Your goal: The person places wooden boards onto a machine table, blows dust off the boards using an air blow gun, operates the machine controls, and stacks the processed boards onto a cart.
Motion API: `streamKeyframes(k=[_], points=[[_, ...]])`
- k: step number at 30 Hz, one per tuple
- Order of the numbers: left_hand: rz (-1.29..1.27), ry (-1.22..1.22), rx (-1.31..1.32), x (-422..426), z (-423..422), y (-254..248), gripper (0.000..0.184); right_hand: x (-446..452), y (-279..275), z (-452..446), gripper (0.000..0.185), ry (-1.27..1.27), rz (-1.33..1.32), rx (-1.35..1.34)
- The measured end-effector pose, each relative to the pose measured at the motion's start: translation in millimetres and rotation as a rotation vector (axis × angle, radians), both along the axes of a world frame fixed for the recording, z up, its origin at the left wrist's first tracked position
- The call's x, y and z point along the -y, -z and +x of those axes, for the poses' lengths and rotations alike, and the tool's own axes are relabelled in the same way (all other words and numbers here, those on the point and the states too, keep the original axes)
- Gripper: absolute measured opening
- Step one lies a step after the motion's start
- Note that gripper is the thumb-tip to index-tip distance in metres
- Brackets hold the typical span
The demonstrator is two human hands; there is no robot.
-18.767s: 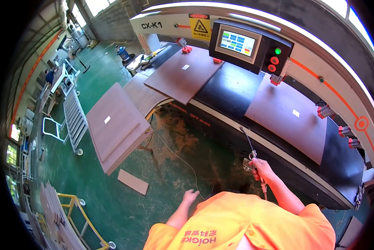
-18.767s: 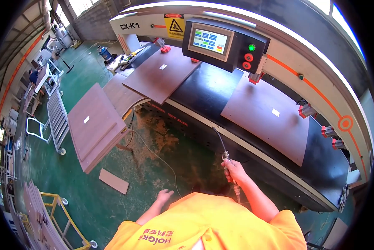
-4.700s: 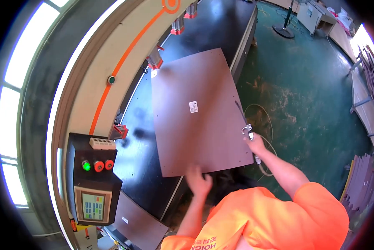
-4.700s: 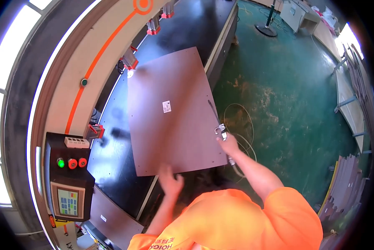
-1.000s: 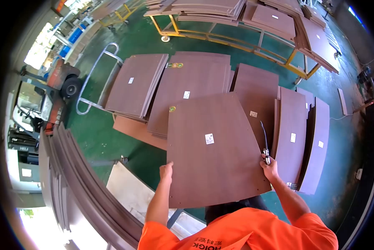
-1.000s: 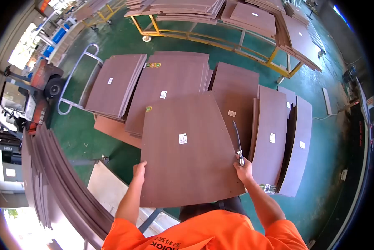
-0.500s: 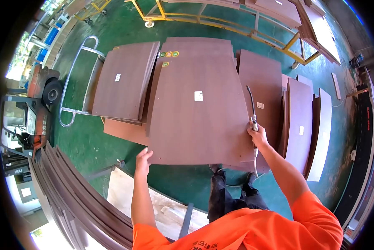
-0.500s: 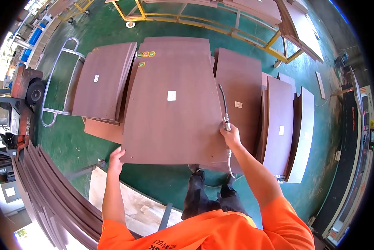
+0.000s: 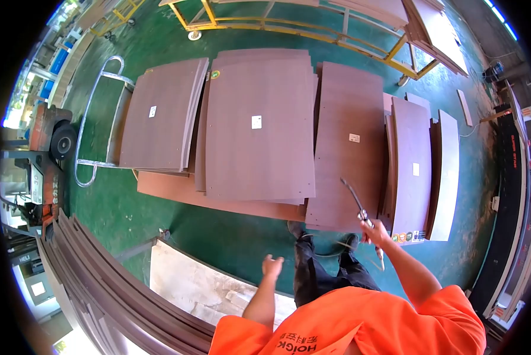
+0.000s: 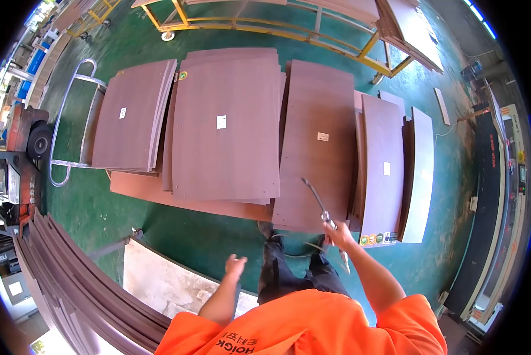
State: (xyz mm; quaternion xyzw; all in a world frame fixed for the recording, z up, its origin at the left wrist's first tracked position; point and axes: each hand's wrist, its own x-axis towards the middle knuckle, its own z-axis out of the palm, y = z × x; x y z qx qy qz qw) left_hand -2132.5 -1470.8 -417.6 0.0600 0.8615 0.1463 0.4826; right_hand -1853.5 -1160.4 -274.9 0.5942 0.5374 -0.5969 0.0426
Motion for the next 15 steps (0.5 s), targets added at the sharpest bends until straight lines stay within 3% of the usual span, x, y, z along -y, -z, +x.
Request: streamKeyframes(k=[4, 8, 10, 15], points=[[0.268, 0.129, 0.156, -41, 64, -5, 0.072, 53, -27, 49, 0.04, 0.046, -0.068, 0.016], [0.388, 0.258, 0.039, -81, 73, -32, 0.065, 80, -62, 109, 0.041, 0.025, -0.036, -0.016], [0.33, 0.282, -0.08, -91, 82, -64, 0.06, 92, -70, 158, 0.046, 0.055, 0.008, -0.012], [0.225, 0.496, -0.302, -82, 160, -55, 0.059, 128, -80, 334, 0.045, 0.344, -0.001, -0.026]])
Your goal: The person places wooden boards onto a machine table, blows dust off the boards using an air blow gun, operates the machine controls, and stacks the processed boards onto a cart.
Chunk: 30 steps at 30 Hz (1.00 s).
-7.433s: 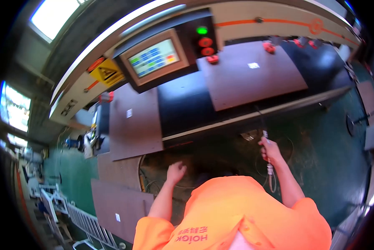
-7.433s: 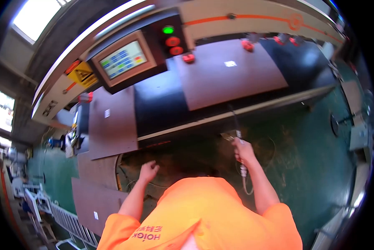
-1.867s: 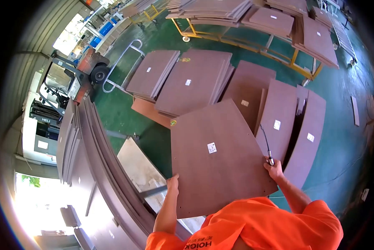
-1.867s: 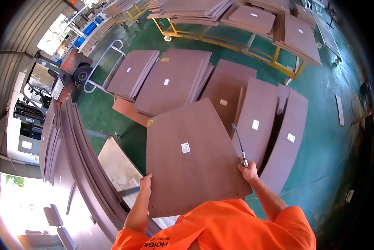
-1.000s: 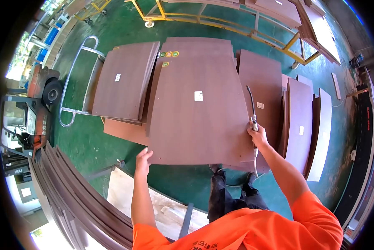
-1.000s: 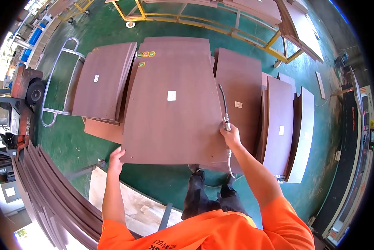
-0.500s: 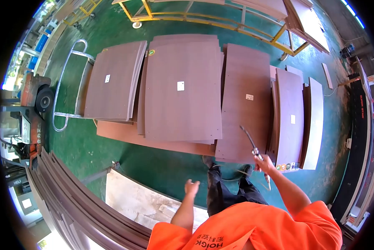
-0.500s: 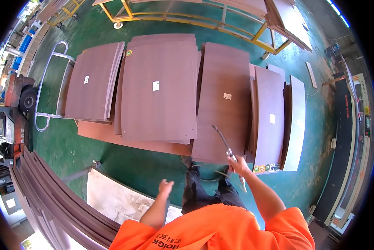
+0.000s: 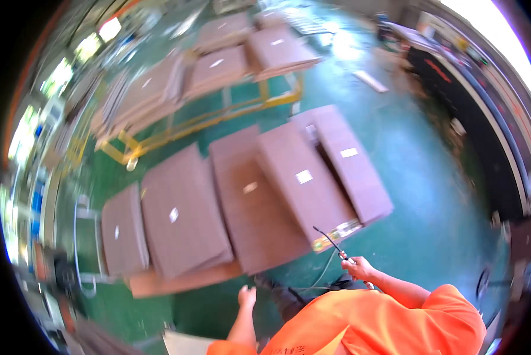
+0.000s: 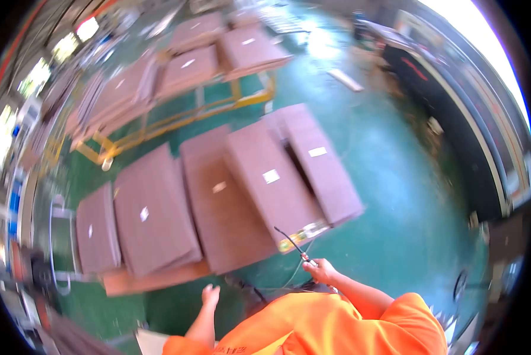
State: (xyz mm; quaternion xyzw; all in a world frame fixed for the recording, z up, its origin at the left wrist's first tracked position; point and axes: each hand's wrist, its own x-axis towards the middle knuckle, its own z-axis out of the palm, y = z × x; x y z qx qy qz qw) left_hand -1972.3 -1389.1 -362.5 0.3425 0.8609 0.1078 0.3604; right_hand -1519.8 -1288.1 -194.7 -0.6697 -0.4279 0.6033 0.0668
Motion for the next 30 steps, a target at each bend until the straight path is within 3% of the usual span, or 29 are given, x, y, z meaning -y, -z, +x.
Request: streamKeyframes(k=[1, 2, 4, 5, 6, 7, 8, 10, 12, 13, 16, 18, 20, 22, 24, 25, 27, 30], points=[[-0.005, 0.023, -0.002, 4, 21, 25, 0.043, 6, -6, 40, 0.045, 0.084, 0.0, -0.024], [-0.055, 0.013, 0.08, 2, 53, 19, 0.027, 19, -11, 78, 0.045, 0.224, 0.008, -0.072], [-0.142, -0.132, 0.349, -9, 140, 9, 0.022, 26, -17, 150, 0.046, 0.474, 0.054, -0.171], [-0.275, -0.011, 0.361, -21, 190, -12, 0.021, 32, -24, 182, 0.046, 0.575, 0.096, -0.265], [-0.208, 0.356, 0.312, -36, 239, -52, 0.026, 33, -30, 212, 0.046, 0.654, 0.123, -0.307], [-0.143, 0.63, 0.31, -51, 271, -40, 0.041, 35, -34, 239, 0.046, 0.727, 0.143, -0.349], [-0.177, 0.705, 0.351, -69, 302, -26, 0.051, 35, -35, 266, 0.045, 0.793, 0.159, -0.388], [-0.111, 0.837, 0.36, -118, 376, -52, 0.058, 30, -32, 315, 0.044, 0.858, 0.231, -0.408], [-0.17, 0.812, 0.402, -175, 425, -19, 0.064, 14, -34, 362, 0.044, 0.904, 0.302, -0.383], [-0.189, 0.909, 0.298, -210, 452, -21, 0.063, 5, -35, 386, 0.042, 0.928, 0.314, -0.366], [-0.119, 0.947, 0.173, -295, 558, -73, 0.059, -28, -43, 475, 0.037, 1.006, 0.365, -0.297], [-0.146, 0.903, 0.227, -340, 619, -39, 0.059, -48, -42, 546, 0.035, 1.082, 0.394, -0.26], [-0.086, 0.982, 0.215, -385, 693, -49, 0.058, -71, -51, 614, 0.033, 1.154, 0.382, -0.109], [-0.122, 0.964, 0.335, -424, 756, -10, 0.059, -93, -73, 672, 0.037, 1.219, 0.428, -0.14], [-0.061, 1.019, 0.375, -453, 824, -5, 0.06, -117, -93, 719, 0.04, 1.315, 0.467, -0.212], [-0.027, 1.053, 0.378, -471, 854, -11, 0.061, -130, -100, 739, 0.041, 1.37, 0.489, -0.265], [-0.104, 1.176, 0.442, -510, 921, -71, 0.062, -155, -104, 780, 0.045, 1.43, 0.517, -0.296], [-0.089, 1.265, 0.391, -592, 1000, -100, 0.062, -202, -92, 836, 0.045, 1.509, 0.531, -0.332]])
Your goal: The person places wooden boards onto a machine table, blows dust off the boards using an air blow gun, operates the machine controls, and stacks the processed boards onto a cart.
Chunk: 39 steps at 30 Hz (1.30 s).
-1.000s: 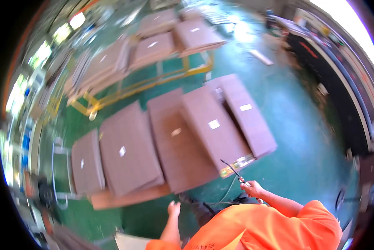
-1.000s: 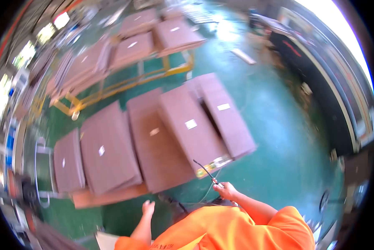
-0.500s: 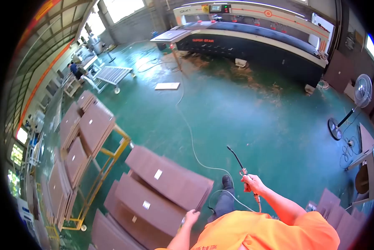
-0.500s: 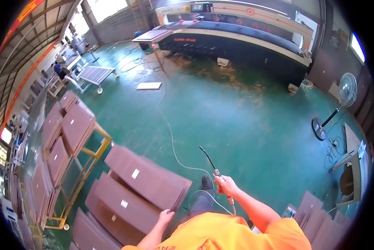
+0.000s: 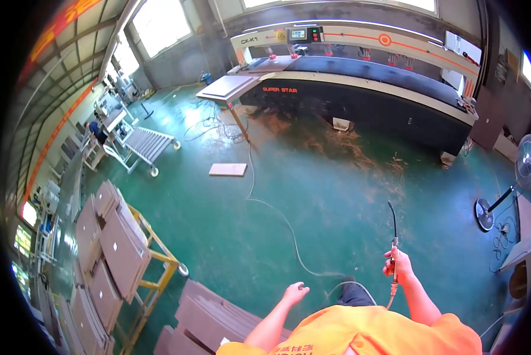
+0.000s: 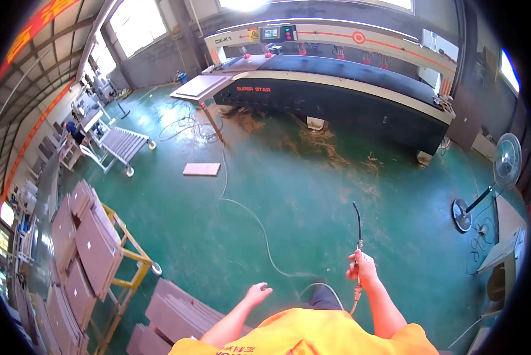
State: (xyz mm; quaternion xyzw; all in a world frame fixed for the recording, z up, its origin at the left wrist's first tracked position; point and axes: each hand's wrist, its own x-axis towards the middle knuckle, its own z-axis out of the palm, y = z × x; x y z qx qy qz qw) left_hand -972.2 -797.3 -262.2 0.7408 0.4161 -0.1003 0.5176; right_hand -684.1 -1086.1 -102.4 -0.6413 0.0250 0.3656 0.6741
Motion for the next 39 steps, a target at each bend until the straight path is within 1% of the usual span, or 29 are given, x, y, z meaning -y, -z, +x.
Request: streamKeyframes(k=[1, 2, 4, 6, 7, 8, 10, 12, 14, 17, 19, 20, 21, 22, 24, 25, 26, 27, 28, 30, 31, 32, 33, 34, 35, 36, 37, 38, 39], points=[[0.008, 0.014, -0.026, -29, 29, -10, 0.062, -16, 7, 19, 0.045, 0.034, 0.008, -0.025], [0.093, 0.024, -0.023, -61, 56, -21, 0.062, -34, 16, 42, 0.045, 0.039, 0.005, -0.031], [0.102, -0.093, -0.03, -128, 105, -6, 0.062, -80, 31, 102, 0.044, 0.05, 0.003, -0.042], [0.168, -0.176, 0.03, -191, 135, 27, 0.061, -138, 34, 165, 0.042, 0.043, 0.018, -0.021], [0.029, -0.287, -0.011, -209, 156, 5, 0.061, -169, 37, 200, 0.044, 0.033, 0.034, -0.007], [0.014, -0.323, -0.025, -229, 168, 6, 0.06, -197, 40, 222, 0.045, 0.024, 0.041, -0.01], [-0.025, -0.403, -0.025, -261, 186, 18, 0.057, -267, 22, 277, 0.042, -0.059, 0.017, -0.019], [-0.106, -0.553, -0.013, -280, 198, 17, 0.055, -342, 7, 325, 0.04, -0.189, -0.051, 0.034], [-0.209, -0.701, -0.023, -290, 218, -1, 0.041, -418, -32, 359, 0.038, -0.342, -0.031, -0.008], [-0.316, -0.708, -0.11, -347, 230, 30, 0.019, -537, -42, 410, 0.039, -0.583, -0.028, 0.071], [-0.373, -0.828, -0.121, -413, 255, 50, 0.013, -613, -41, 436, 0.04, -0.654, -0.055, 0.12], [-0.4, -0.882, -0.129, -447, 267, 61, 0.014, -649, -40, 446, 0.04, -0.684, -0.065, 0.143], [-0.312, -0.885, -0.104, -485, 291, 60, 0.014, -683, -38, 458, 0.041, -0.751, -0.099, 0.236], [-0.303, -0.892, -0.082, -525, 306, 63, 0.011, -715, -33, 464, 0.04, -0.796, -0.125, 0.24], [-0.29, -0.879, -0.014, -619, 361, 75, 0.01, -777, -35, 492, 0.039, -0.86, -0.187, 0.273], [-0.253, -0.854, 0.015, -662, 387, 79, 0.01, -804, -35, 508, 0.04, -0.842, -0.167, 0.216], [-0.215, -0.828, 0.043, -708, 415, 81, 0.01, -828, -41, 531, 0.038, -0.767, -0.19, 0.235], [-0.179, -0.779, 0.066, -751, 444, 74, 0.01, -847, -48, 551, 0.037, -0.696, -0.212, 0.237], [-0.137, -0.732, 0.082, -794, 475, 55, 0.01, -865, -53, 572, 0.036, -0.627, -0.228, 0.231], [-0.077, -0.773, 0.196, -877, 539, 14, 0.015, -894, -52, 642, 0.038, -0.361, -0.267, 0.169], [0.037, -0.789, 0.248, -924, 568, 10, 0.035, -907, -48, 683, 0.04, -0.19, -0.259, 0.073], [0.118, -0.688, 0.182, -984, 591, 18, 0.053, -912, -24, 733, 0.044, -0.041, -0.154, 0.003], [0.239, -0.768, 0.24, -1022, 619, 2, 0.057, -922, -4, 780, 0.046, 0.153, -0.056, -0.158], [0.427, -0.736, 0.227, -1055, 646, -23, 0.057, -932, 5, 813, 0.045, 0.232, -0.002, -0.193], [0.468, -0.73, 0.178, -1093, 672, -40, 0.06, -954, 10, 831, 0.042, 0.167, -0.064, -0.115], [0.609, -0.726, 0.088, -1120, 698, -63, 0.063, -976, 12, 843, 0.041, 0.099, -0.13, -0.04], [0.524, -0.761, 0.138, -1130, 726, -103, 0.071, -1004, -9, 837, 0.042, -0.088, -0.224, 0.003], [0.568, -0.837, 0.154, -1161, 744, -99, 0.077, -1025, 4, 851, 0.041, -0.357, -0.336, 0.16], [0.619, -0.881, 0.052, -1198, 762, -88, 0.082, -1049, 6, 870, 0.041, -0.427, -0.313, 0.115]])
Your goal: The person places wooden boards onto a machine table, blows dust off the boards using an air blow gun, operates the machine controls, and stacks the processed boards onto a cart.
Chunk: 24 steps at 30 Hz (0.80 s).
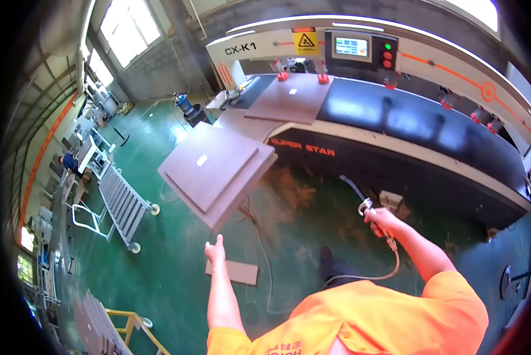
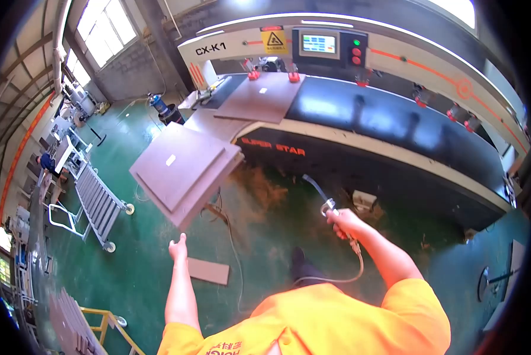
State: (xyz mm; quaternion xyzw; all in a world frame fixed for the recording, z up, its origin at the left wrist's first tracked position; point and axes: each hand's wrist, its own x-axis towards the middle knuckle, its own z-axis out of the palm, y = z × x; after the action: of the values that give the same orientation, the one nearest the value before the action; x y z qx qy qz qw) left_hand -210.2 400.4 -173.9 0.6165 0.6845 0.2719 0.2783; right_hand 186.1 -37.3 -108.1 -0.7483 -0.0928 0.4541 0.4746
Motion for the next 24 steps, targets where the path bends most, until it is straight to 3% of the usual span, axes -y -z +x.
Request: streamKeyframes(k=[1, 2, 4, 5, 8, 9, 11, 12, 14, 17, 19, 21, 23, 24], points=[[0.003, -0.07, -0.096, -26, 17, -2, 0.087, -23, -2, 17, 0.041, -0.059, 0.005, -0.063], [-0.045, -0.099, -0.14, -50, 28, -3, 0.09, -44, -10, 43, 0.042, -0.01, -0.029, 0.069], [-0.156, -0.147, -0.225, -78, 61, -33, 0.095, -73, 33, 133, 0.042, 0.379, 0.094, -0.063], [-0.184, -0.139, -0.252, -107, 62, -18, 0.104, -83, 40, 167, 0.042, 0.568, 0.183, -0.131], [-0.217, -0.236, -0.315, -158, 89, -19, 0.115, -143, -6, 172, 0.039, 0.339, 0.022, 0.107], [-0.276, -0.255, -0.32, -169, 100, -31, 0.121, -160, -23, 156, 0.039, 0.154, -0.049, 0.08], [-0.313, -0.287, -0.32, -211, 104, -4, 0.125, -181, -26, 137, 0.04, -0.182, -0.12, 0.025], [-0.32, -0.293, -0.249, -217, 112, -6, 0.126, -189, -23, 138, 0.04, -0.155, -0.113, 0.028], [-0.332, -0.281, -0.207, -219, 119, -20, 0.122, -203, -22, 150, 0.039, -0.102, -0.089, 0.044], [-0.256, -0.268, -0.143, -238, 107, -10, 0.103, -230, 11, 178, 0.04, 0.385, -0.038, 0.015], [-0.207, -0.195, 0.019, -250, 71, 9, 0.083, -273, -2, 151, 0.039, 0.122, -0.169, 0.024], [-0.188, -0.031, 0.297, -259, 21, 31, 0.061, -308, -1, 122, 0.038, -0.125, -0.103, -0.124], [-0.349, -0.057, 0.424, -218, 20, -10, 0.045, -334, 3, 96, 0.037, -0.163, -0.066, -0.098], [-0.471, -0.07, 0.414, -199, 11, -9, 0.045, -340, 10, 89, 0.036, -0.122, -0.004, -0.163]])
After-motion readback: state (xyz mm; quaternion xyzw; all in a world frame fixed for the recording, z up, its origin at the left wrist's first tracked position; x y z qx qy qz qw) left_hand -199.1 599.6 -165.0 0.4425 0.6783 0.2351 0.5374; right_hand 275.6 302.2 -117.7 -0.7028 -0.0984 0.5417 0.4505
